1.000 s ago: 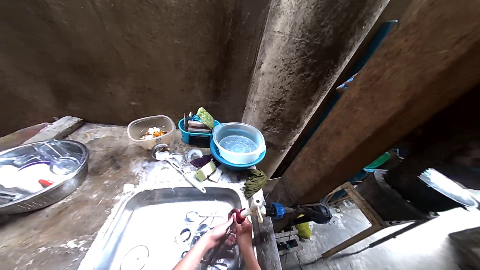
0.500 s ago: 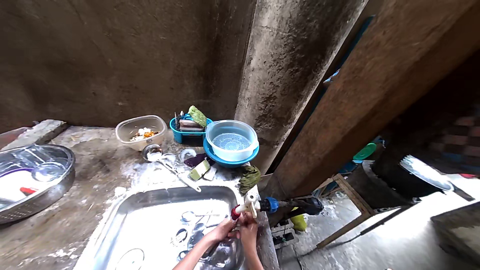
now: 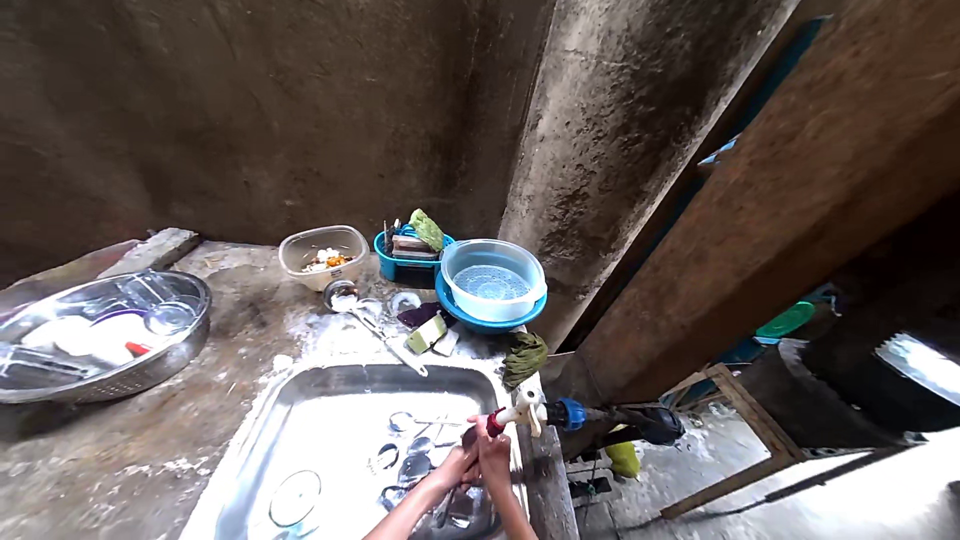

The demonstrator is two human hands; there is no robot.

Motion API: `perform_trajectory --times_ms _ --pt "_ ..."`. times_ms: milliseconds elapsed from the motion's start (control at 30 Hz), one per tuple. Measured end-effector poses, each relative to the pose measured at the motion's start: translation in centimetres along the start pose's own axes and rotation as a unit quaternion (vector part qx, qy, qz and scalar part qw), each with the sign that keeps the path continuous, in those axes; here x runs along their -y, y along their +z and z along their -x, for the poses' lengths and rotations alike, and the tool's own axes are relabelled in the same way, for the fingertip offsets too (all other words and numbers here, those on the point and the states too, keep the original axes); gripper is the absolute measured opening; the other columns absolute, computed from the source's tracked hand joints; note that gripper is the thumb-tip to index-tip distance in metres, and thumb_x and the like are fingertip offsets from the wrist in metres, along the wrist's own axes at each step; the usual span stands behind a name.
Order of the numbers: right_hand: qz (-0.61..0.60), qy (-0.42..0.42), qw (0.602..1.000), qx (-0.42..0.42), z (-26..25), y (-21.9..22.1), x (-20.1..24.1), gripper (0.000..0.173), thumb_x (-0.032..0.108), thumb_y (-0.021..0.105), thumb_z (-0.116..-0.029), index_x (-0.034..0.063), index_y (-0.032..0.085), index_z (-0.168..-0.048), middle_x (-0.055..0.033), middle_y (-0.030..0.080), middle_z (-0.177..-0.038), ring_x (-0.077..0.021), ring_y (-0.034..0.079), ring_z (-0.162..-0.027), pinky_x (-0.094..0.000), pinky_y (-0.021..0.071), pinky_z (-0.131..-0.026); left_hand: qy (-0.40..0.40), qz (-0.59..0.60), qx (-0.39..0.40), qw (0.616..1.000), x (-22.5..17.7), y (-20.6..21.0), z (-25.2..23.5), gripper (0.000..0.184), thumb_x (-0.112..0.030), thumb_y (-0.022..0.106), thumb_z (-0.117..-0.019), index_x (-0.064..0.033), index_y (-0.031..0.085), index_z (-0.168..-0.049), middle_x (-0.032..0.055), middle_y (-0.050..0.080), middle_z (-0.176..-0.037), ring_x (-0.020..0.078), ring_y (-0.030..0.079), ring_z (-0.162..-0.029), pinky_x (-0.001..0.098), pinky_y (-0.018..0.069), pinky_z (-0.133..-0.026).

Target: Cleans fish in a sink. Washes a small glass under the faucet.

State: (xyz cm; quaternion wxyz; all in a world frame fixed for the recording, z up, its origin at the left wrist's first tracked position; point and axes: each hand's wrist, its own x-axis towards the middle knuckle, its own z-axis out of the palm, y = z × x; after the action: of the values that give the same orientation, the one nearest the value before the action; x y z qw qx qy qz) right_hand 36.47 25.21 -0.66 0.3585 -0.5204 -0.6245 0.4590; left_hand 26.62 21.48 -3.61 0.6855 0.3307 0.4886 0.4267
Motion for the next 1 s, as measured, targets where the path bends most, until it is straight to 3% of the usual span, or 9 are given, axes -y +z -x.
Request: perform_trajectory --times_ms 100,167,233,300,400,533,700,867,1000 --pt "-0.157 0.068 0.982 -0.08 -1.0 0.7 -0.9 0.037 0.001 0.03 -0.1043 -0.0187 0.056 -0.122 -0.0285 0.064 -0.11 -0.0244 0.061 -0.099 -0.0388 0.0493 -0.092 0.027 -0.106 -0.012 0.994 -1.4 -0.4 -0.3 0.036 -0.026 0.038 -0.1094 -0.0086 0.057 -0.084 -0.0087 0.05 -0.057 -0.001 0.042 -0.046 0.0176 0.0379 -0.048" --pt "-0.155 0.106 0.982 -0.036 -0.9 1.6 -2.3 0.042 0.008 0.025 -0.1105 -0.018 0.052 -0.13 -0.0322 0.062 -0.115 -0.0297 0.063 -0.1 -0.0425 0.0519 -0.091 -0.014 -0.197 -0.024 0.98 -2.5 -2.5 1.2 0.041 -0.026 0.037 -0.1121 0.0053 0.061 -0.12 0.006 0.065 -0.085 0.0069 0.051 -0.059 0.0259 0.0464 -0.06" --pt "-0.067 0.062 0.995 0.049 -0.3 3.1 -4.2 0.043 0.009 0.028 -0.1102 -0.0193 0.06 -0.116 -0.0285 0.067 -0.102 -0.0287 0.065 -0.092 -0.0402 0.0529 -0.087 -0.04 -0.217 -0.078 0.972 -2.8 -5.1 3.1 0.04 -0.023 0.033 -0.1129 0.0052 0.049 -0.137 0.0113 0.068 -0.101 0.009 0.058 -0.064 0.0277 0.05 -0.062" --pt "0.113 -0.018 0.976 0.184 -0.1 4.2 -5.3 0.032 0.009 0.047 -0.1054 -0.0112 0.066 -0.12 -0.0271 0.069 -0.118 -0.0365 0.065 -0.116 -0.048 0.0466 -0.107 -0.036 -0.146 -0.198 0.969 -2.5 -7.6 4.9 0.037 -0.019 0.034 -0.1123 0.0063 0.058 -0.125 0.01 0.069 -0.091 0.0086 0.058 -0.061 0.0261 0.0497 -0.06" --pt "0.353 -0.08 0.857 0.367 -0.4 6.8 -5.5 0.048 0.029 0.065 -0.1001 0.0085 0.059 -0.143 -0.0233 0.054 -0.146 -0.0428 0.048 -0.138 -0.0585 0.0375 -0.113 -0.028 -0.043 -0.315 0.948 -2.9 -9.8 7.2 0.038 -0.017 0.032 -0.1127 0.0084 0.06 -0.117 0.0093 0.067 -0.085 0.0084 0.06 -0.064 0.025 0.0512 -0.062" --pt "0.399 -0.078 0.8 0.442 -1.2 8.7 -4.7 0.038 0.012 0.052 -0.1058 0.003 0.057 -0.142 -0.0273 0.047 -0.149 -0.0448 0.049 -0.136 -0.0574 0.0425 -0.11 -0.014 0.02 -0.35 0.936 -2.2 -10.6 8.6 0.035 -0.019 0.036 -0.1125 0.0047 0.062 -0.111 0.0068 0.067 -0.084 0.0078 0.061 -0.062 0.0232 0.0519 -0.058" --pt "0.353 -0.15 0.879 0.283 -0.3 6.6 -2.8 0.03 0.008 0.049 -0.1047 -0.0009 0.069 -0.125 -0.0233 0.066 -0.129 -0.0426 0.062 -0.121 -0.0553 0.0483 -0.103 -0.037 0.042 -0.34 0.939 -1.2 -9.8 8.4 0.034 -0.019 0.038 -0.1123 0.0046 0.062 -0.111 0.0071 0.069 -0.083 0.008 0.061 -0.061 0.0231 0.051 -0.057" --pt "0.066 -0.005 0.997 0.029 -1.7 3.1 1.0 0.036 0.009 0.044 -0.1084 -0.0123 0.052 -0.136 -0.029 0.068 -0.108 -0.0322 0.072 -0.083 -0.045 0.0586 -0.08 -0.037 0.082 -0.328 0.94 -1.6 -8.2 7.7 0.032 -0.017 0.037 -0.1121 0.0066 0.058 -0.119 0.0103 0.066 -0.096 0.0095 0.061 -0.069 0.0248 0.051 -0.063" --pt "-0.285 0.192 0.935 -0.09 -1.8 2.0 0.6 0.062 -0.014 0.054 -0.0965 -0.0034 0.027 -0.152 -0.0309 0.055 -0.12 -0.0297 0.067 -0.077 -0.042 0.0585 -0.065 -0.071 0.094 -0.252 0.96 -1.1 -6.5 6.0 0.036 -0.019 0.035 -0.1125 0.006 0.055 -0.129 0.0174 0.069 -0.111 0.0173 0.069 -0.085 0.031 0.0551 -0.074"
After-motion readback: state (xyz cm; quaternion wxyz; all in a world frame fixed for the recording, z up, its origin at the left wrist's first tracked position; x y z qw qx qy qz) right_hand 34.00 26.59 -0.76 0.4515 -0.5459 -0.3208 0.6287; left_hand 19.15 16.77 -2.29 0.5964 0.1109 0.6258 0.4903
